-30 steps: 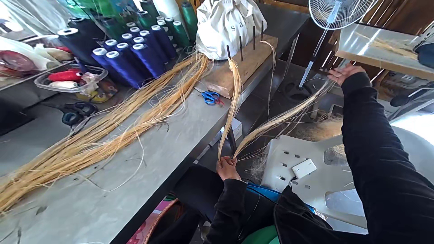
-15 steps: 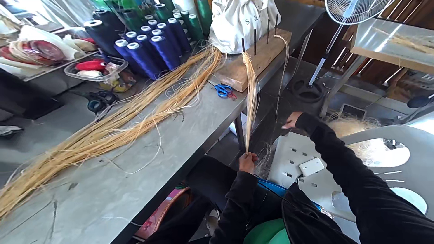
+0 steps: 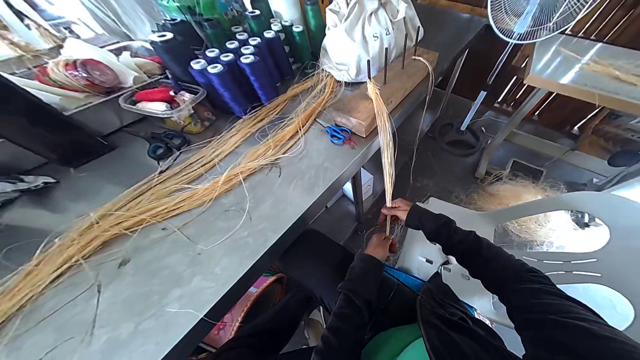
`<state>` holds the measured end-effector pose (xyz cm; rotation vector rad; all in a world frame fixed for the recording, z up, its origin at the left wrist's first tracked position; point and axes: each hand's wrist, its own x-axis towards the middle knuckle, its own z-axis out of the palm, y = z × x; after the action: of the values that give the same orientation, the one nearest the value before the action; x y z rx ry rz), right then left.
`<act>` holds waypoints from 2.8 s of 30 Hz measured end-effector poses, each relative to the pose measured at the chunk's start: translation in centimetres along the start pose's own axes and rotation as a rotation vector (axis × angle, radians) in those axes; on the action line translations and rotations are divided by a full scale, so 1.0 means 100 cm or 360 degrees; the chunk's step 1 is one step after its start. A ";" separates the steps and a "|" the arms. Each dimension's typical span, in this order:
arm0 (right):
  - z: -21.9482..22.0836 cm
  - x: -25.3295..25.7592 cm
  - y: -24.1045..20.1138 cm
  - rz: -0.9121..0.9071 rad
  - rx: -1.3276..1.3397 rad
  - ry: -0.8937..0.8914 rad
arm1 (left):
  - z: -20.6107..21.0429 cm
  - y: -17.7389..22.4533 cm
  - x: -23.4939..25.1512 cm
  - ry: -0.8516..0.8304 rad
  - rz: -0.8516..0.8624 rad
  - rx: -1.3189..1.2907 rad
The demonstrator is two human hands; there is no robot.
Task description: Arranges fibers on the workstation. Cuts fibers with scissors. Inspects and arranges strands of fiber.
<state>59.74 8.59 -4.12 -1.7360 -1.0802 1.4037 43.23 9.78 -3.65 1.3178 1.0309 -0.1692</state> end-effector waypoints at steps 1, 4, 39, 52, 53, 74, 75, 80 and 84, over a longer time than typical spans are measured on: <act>-0.005 0.003 0.004 0.0066 -0.0015 0.0033 | 0.001 0.001 0.000 -0.0035 -0.0035 0.0046; -0.013 0.015 0.018 0.0266 0.0084 0.0209 | 0.003 0.002 0.001 -0.0101 -0.0098 0.0200; -0.032 0.087 0.049 0.0490 -0.0268 0.0910 | -0.157 -0.183 -0.290 0.0258 0.0277 0.0009; -0.027 0.100 0.055 0.0511 -0.0208 0.1030 | -0.130 -0.224 -0.266 0.0565 0.0449 -0.0468; -0.025 0.097 0.052 0.0507 -0.0142 0.1023 | -0.129 -0.225 -0.264 0.0585 0.0443 -0.0494; -0.024 -0.057 0.135 0.0682 -0.0939 -0.0049 | -0.105 -0.232 -0.244 0.0757 0.0478 -0.0518; -0.023 -0.064 0.141 0.0720 -0.0948 -0.0061 | -0.103 -0.231 -0.244 0.0755 0.0480 -0.0542; -0.007 -0.064 0.075 0.0925 -0.1402 -0.0567 | -0.102 -0.229 -0.242 0.0777 0.0489 -0.0592; 0.000 -0.088 -0.072 -0.0137 -0.0925 -0.0753 | -0.101 -0.226 -0.240 0.0773 0.0536 -0.0610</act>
<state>57.57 3.92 6.02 -1.7349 -1.9527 1.5918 9.97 1.00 -1.95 1.1774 1.1523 0.6031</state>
